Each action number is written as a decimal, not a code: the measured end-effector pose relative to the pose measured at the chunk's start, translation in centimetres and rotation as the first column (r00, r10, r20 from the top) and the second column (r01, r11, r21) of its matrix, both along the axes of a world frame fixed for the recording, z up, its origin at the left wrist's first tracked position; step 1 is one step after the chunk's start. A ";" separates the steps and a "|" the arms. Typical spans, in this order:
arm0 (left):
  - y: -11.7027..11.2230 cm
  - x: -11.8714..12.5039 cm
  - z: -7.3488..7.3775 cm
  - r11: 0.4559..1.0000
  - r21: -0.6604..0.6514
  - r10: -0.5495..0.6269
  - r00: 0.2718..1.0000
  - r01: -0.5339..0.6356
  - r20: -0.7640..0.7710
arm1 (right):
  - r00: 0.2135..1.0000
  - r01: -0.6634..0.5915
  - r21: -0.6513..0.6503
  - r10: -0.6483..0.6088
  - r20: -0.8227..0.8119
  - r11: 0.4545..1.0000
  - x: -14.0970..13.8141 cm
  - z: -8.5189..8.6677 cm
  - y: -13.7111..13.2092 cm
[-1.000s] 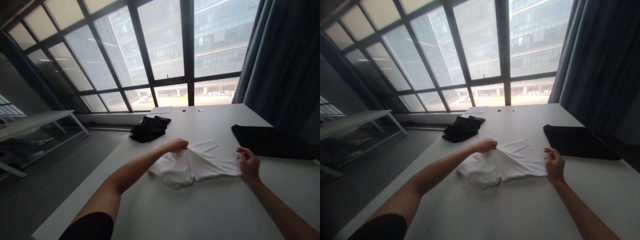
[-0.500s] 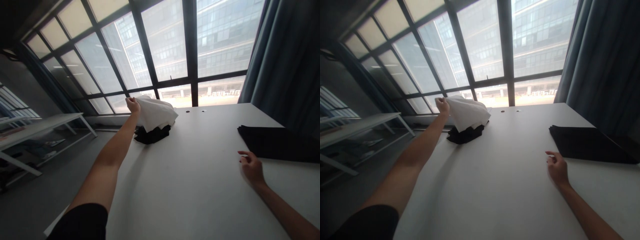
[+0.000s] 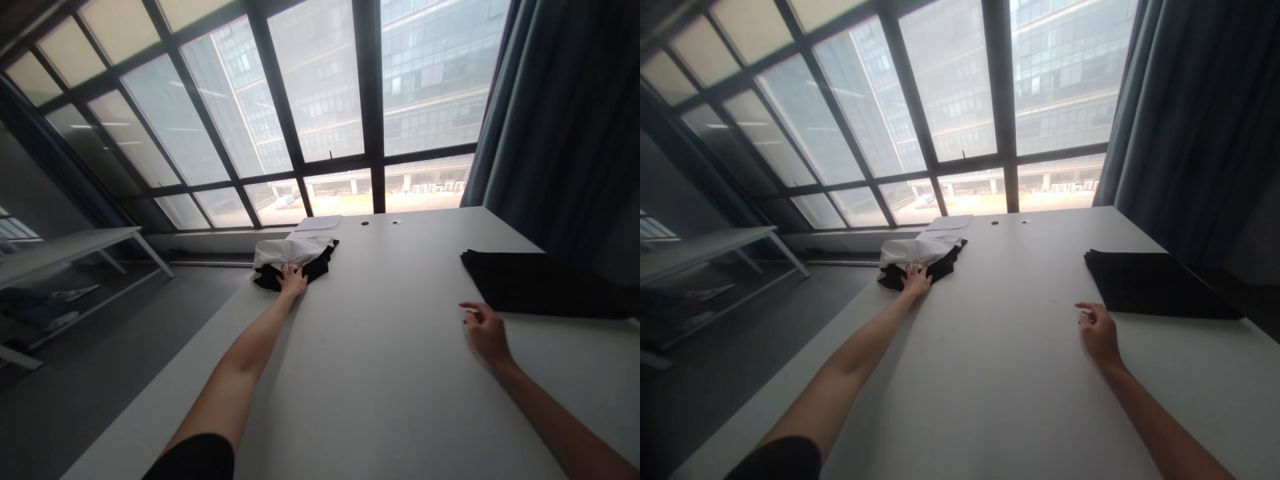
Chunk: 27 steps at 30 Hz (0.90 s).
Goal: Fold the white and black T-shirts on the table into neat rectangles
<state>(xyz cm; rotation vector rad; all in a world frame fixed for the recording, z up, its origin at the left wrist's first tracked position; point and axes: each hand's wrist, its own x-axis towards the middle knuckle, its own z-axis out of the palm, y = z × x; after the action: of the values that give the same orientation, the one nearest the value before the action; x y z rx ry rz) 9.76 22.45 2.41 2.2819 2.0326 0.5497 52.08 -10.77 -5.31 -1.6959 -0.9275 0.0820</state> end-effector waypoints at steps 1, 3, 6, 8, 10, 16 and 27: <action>-0.3 0.3 -0.3 1.000 0.012 0.003 1.000 -0.003 -0.007 | 1.000 -0.009 -0.002 0.009 0.009 1.000 -0.1 -0.1 0.1; -1.2 1.6 -1.0 0.998 0.065 -0.021 1.000 0.021 -0.011 | 0.999 -0.030 -0.015 0.030 0.031 0.999 -0.6 0.1 0.4; -3.5 4.6 -3.0 0.963 0.192 -0.190 0.982 0.189 -0.015 | 0.996 -0.058 -0.108 0.065 0.062 0.992 -1.2 1.0 0.8; -5.6 6.7 -4.8 0.907 0.257 -0.344 0.939 0.335 -0.010 | 0.993 -0.035 -0.263 0.062 0.097 0.964 -0.8 2.0 1.2; -7.7 8.4 -6.3 0.838 0.293 -0.483 0.876 0.461 0.004 | 0.989 0.033 -0.326 0.015 0.145 0.945 0.9 3.3 1.7; -9.6 9.5 -7.4 0.707 0.235 -0.695 0.716 0.667 0.061 | 0.937 0.314 -0.483 -0.184 0.297 0.818 8.1 5.9 2.1; -9.5 9.2 -6.6 0.704 0.167 -0.709 0.699 0.691 0.096 | 0.862 0.445 -0.658 -0.091 0.499 0.608 2.3 4.9 2.7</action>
<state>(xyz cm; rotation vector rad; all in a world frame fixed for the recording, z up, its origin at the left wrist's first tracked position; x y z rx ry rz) 18.94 12.93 -4.22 2.7108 0.9232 0.7451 54.34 -8.07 -0.43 -2.7313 -0.9937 -0.1366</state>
